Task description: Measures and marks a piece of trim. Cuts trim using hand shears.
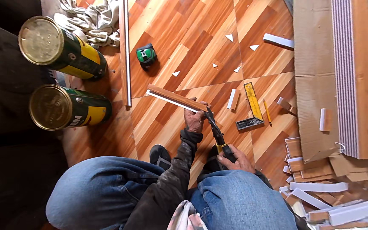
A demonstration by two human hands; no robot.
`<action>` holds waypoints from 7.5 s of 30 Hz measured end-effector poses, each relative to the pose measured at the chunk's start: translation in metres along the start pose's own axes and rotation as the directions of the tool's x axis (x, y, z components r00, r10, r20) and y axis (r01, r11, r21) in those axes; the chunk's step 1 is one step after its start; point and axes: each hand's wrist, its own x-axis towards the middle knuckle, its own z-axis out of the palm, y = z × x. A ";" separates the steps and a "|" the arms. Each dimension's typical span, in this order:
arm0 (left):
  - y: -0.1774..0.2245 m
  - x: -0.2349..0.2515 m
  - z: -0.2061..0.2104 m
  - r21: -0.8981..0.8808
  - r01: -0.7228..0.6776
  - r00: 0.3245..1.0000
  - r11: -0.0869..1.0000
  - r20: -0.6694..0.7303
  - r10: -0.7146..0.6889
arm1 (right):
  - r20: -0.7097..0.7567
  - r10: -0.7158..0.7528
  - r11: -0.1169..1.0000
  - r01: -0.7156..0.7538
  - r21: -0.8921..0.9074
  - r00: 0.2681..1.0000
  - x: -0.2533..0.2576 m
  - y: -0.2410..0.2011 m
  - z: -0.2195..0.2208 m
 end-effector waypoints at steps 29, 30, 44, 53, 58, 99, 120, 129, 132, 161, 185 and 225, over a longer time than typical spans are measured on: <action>-0.003 0.003 -0.007 0.016 0.021 0.998 1.000 0.066 -0.022 | -0.039 0.005 1.000 -0.004 0.020 0.999 -0.002 0.002 0.004; -0.002 0.003 -0.006 0.012 0.033 0.997 0.999 0.063 -0.034 | -0.041 0.004 1.000 -0.003 0.013 0.999 -0.002 0.003 0.004; 0.003 0.001 -0.002 -0.007 0.089 0.995 0.996 0.041 -0.089 | -0.081 0.054 0.995 -0.060 -0.077 0.995 -0.004 -0.003 0.005; -0.001 -0.001 -0.002 -0.011 0.114 0.993 0.993 0.042 -0.113 | -0.079 0.045 0.998 -0.049 -0.044 0.996 -0.003 -0.001 0.006; 0.002 -0.001 -0.001 -0.027 0.132 0.991 0.991 0.038 -0.131 | -0.088 0.057 0.995 -0.064 -0.079 0.995 -0.002 -0.003 0.005; -0.003 0.001 -0.010 0.052 0.030 0.994 0.998 0.107 -0.036 | -0.141 0.060 0.993 -0.072 -0.088 0.988 -0.002 0.001 0.005; -0.001 -0.001 -0.012 0.147 0.048 0.996 0.988 0.066 -0.059 | -0.106 0.169 0.979 -0.180 -0.100 0.980 0.000 -0.013 -0.001; 0.005 0.008 -0.017 0.027 0.109 0.992 0.994 -0.073 -0.107 | 0.105 0.127 0.988 -0.135 0.071 0.986 -0.001 -0.010 -0.018; 0.011 0.019 -0.029 -0.062 0.108 0.988 0.992 -0.103 -0.114 | 0.027 0.110 0.990 -0.108 -0.089 0.994 -0.002 0.013 -0.017; 0.016 -0.016 -0.003 -0.012 0.148 0.952 0.989 0.274 -0.139 | -0.500 -0.245 0.960 0.279 -0.007 0.831 0.085 -0.042 0.017; 0.032 0.000 -0.007 -0.153 0.383 0.923 0.911 0.084 -0.374 | -0.461 0.107 0.986 -0.154 -0.065 0.881 0.078 0.045 -0.043; 0.024 0.033 -0.008 -0.153 0.221 0.974 0.963 -0.025 -0.227 | 0.141 -0.099 0.957 0.055 0.286 0.985 -0.004 0.045 -0.019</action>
